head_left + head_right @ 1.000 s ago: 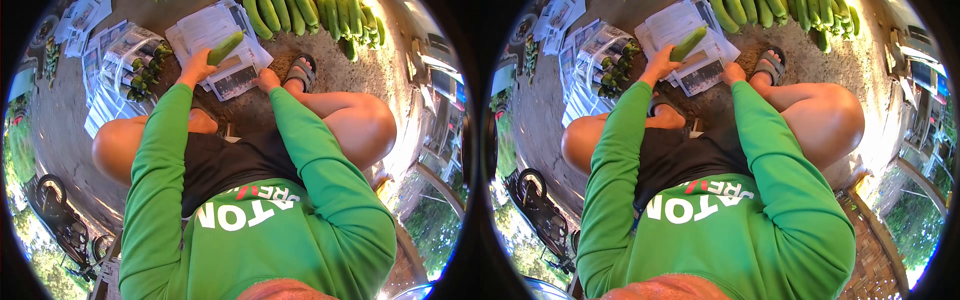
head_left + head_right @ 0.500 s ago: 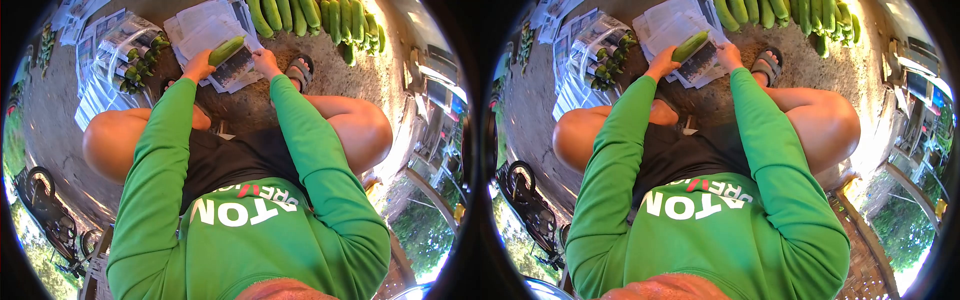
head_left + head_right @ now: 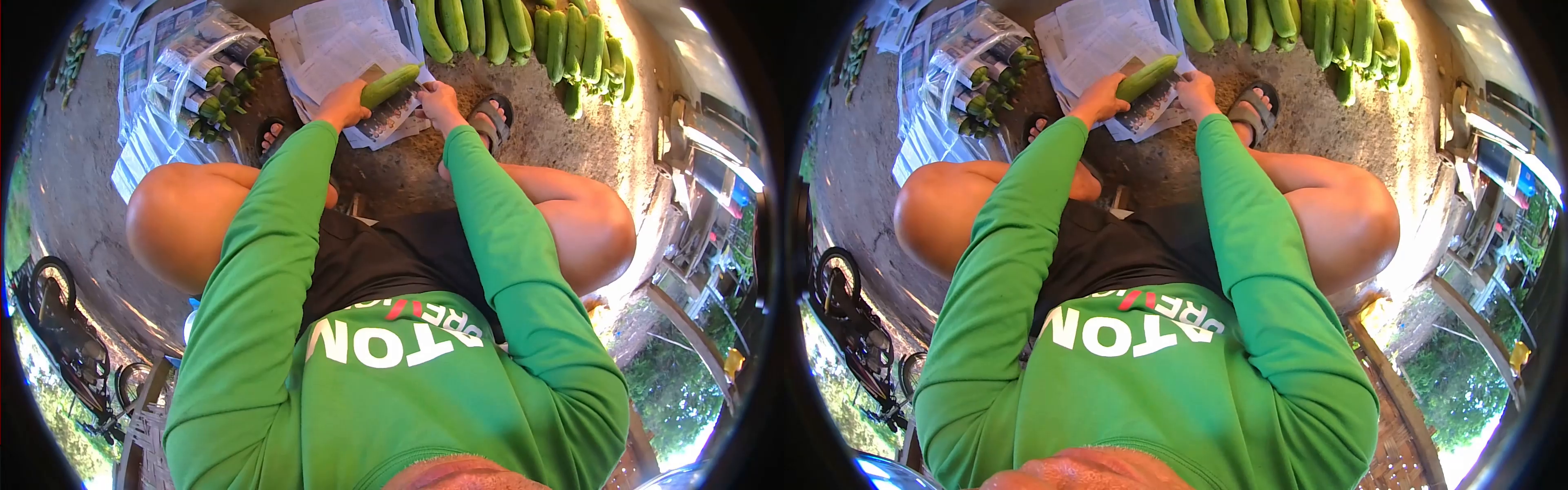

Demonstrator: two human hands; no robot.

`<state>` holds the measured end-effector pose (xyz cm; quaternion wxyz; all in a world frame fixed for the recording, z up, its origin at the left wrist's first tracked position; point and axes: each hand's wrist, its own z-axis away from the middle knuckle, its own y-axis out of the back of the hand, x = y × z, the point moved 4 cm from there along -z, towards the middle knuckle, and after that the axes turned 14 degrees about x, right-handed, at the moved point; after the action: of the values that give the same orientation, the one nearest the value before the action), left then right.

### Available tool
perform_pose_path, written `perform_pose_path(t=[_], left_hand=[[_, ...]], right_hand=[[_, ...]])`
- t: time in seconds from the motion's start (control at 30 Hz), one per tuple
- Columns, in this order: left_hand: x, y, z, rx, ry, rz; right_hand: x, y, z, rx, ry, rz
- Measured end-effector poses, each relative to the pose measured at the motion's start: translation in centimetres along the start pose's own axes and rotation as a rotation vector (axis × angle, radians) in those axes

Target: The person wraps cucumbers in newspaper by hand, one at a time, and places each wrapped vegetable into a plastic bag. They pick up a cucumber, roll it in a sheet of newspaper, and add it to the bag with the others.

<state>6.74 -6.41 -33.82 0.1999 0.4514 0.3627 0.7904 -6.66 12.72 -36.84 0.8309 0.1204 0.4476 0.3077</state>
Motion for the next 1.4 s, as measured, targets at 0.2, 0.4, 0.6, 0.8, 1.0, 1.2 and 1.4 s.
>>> perform_pose_path(t=[0.2, 0.4, 0.6, 0.8, 1.0, 1.2, 1.4], left_hand=[[-1.1, -2.1, -0.6, -0.083, 0.079, 0.104], [-1.2, -3.1, -0.7, -0.021, 0.049, 0.071], [-2.1, -3.9, -1.3, -0.06, -0.024, 0.143], [-1.4, -2.3, -0.5, -0.155, 0.362, 0.561], [-3.9, -2.7, -0.7, -0.011, 0.238, 0.379], [-4.0, -2.9, -1.3, 0.405, 0.234, 0.25], [-0.6, -0.6, -0.6, 0.26, 0.037, 0.017]], right_hand=[[-0.8, 1.0, 0.9, -0.005, -0.057, -0.011], [-2.9, 1.8, 1.4, -0.038, -0.005, 0.113], [-4.4, 0.1, 0.8, -0.097, -0.097, -0.142], [-4.4, -2.2, -0.9, -0.157, -0.232, -0.381], [-5.5, -3.5, -0.2, -0.05, 0.116, -0.163], [-6.3, -5.8, 6.5, -0.047, 1.205, 0.869], [-6.4, -7.1, 5.6, 0.045, 1.501, 0.951]])
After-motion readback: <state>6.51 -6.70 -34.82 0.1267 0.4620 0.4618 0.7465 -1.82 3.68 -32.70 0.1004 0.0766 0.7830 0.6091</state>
